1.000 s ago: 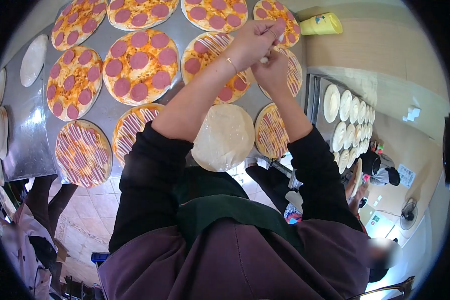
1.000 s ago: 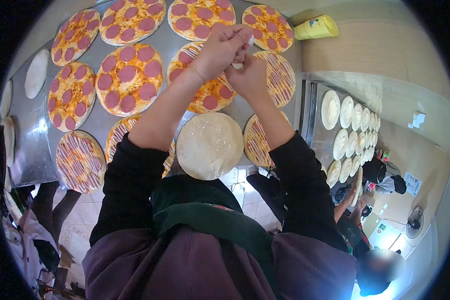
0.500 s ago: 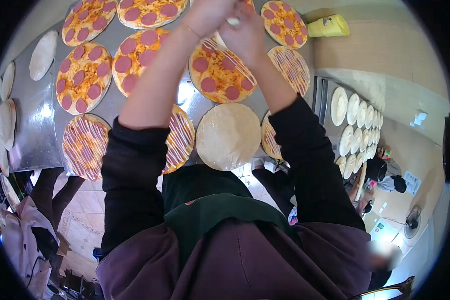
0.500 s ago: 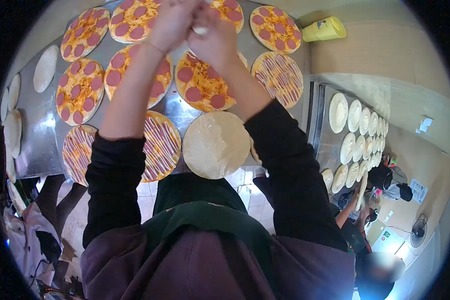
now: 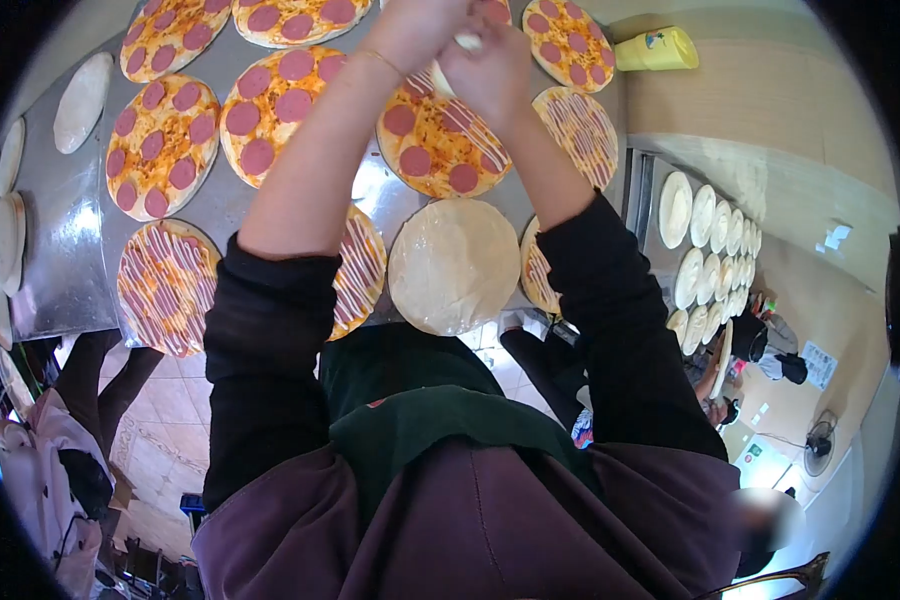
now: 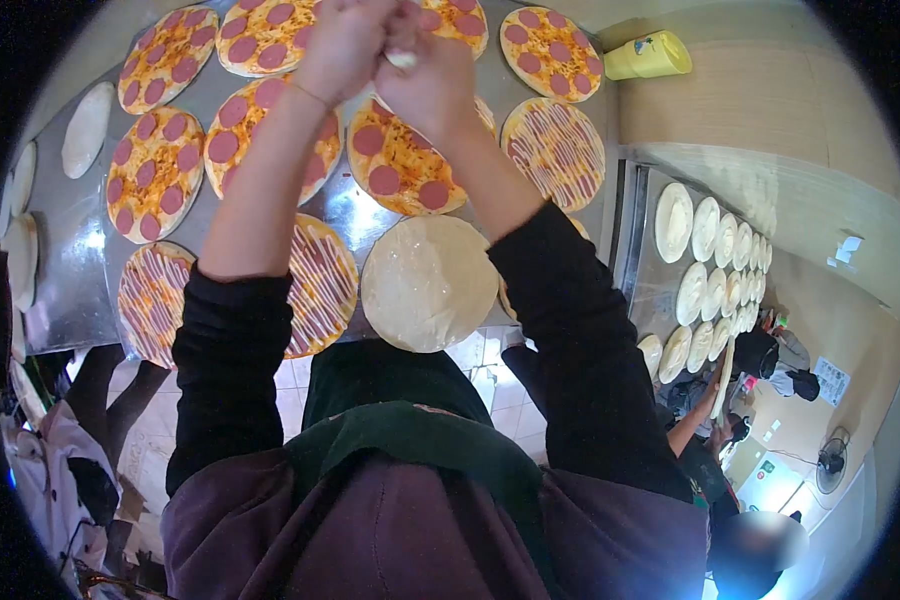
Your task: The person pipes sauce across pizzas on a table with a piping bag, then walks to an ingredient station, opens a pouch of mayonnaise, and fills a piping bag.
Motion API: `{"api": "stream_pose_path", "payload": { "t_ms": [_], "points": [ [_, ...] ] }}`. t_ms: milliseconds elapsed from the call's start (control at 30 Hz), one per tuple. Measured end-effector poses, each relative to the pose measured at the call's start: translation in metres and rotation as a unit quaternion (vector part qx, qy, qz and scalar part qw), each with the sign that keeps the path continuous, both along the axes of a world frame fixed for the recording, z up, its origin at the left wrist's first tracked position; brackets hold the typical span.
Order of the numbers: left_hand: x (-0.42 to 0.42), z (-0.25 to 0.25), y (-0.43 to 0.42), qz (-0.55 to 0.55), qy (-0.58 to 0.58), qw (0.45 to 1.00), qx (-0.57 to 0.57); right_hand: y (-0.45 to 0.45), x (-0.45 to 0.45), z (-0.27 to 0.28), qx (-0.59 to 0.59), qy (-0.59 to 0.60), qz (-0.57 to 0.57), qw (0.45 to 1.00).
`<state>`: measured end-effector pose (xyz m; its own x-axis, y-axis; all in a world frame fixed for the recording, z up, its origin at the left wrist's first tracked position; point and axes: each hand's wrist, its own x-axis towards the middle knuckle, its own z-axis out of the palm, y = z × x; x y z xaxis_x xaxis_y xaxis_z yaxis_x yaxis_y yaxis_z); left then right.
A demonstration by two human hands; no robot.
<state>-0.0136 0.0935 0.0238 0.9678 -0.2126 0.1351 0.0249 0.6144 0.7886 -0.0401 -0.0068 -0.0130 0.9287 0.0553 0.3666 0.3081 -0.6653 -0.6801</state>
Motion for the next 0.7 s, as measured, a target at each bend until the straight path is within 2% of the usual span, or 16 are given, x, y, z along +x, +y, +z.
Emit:
{"api": "stream_pose_path", "payload": {
  "t_ms": [67,133,200,233,300,433,533,567,600,700],
  "points": [
    [0.009,0.002,0.016,-0.060,-0.052,0.995,-0.058,0.011,0.003,0.004,0.002,-0.011,0.005,1.000],
    [0.002,0.005,0.015,-0.058,-0.056,0.996,-0.046,0.011,0.001,0.005,0.001,-0.022,0.011,1.000],
    [-0.017,0.007,0.001,-0.027,-0.021,0.999,0.016,-0.004,-0.016,0.007,-0.059,-0.039,0.023,0.997],
    [-0.024,0.003,-0.008,-0.026,-0.021,0.999,0.012,-0.013,-0.025,0.006,-0.063,-0.039,0.024,0.997],
    [-0.040,-0.014,-0.031,-0.058,0.073,0.996,0.009,-0.034,-0.045,0.006,0.006,0.042,0.007,0.999],
    [-0.052,-0.030,-0.056,-0.109,0.041,0.993,0.006,-0.059,-0.066,0.006,-0.074,0.136,-0.025,0.988],
    [-0.051,-0.017,-0.040,-0.065,0.073,0.995,0.035,-0.048,-0.060,0.004,-0.041,0.086,0.003,0.995],
    [-0.045,-0.017,-0.032,-0.066,0.074,0.994,0.039,-0.039,-0.051,0.004,-0.061,0.029,0.025,0.997],
    [-0.035,-0.019,-0.023,-0.037,0.038,0.998,0.029,-0.028,-0.041,0.005,-0.080,-0.028,0.046,0.995],
    [-0.014,0.000,0.012,-0.005,-0.004,0.999,0.039,0.008,-0.014,0.004,-0.009,-0.066,0.053,0.996]
  ]
}}
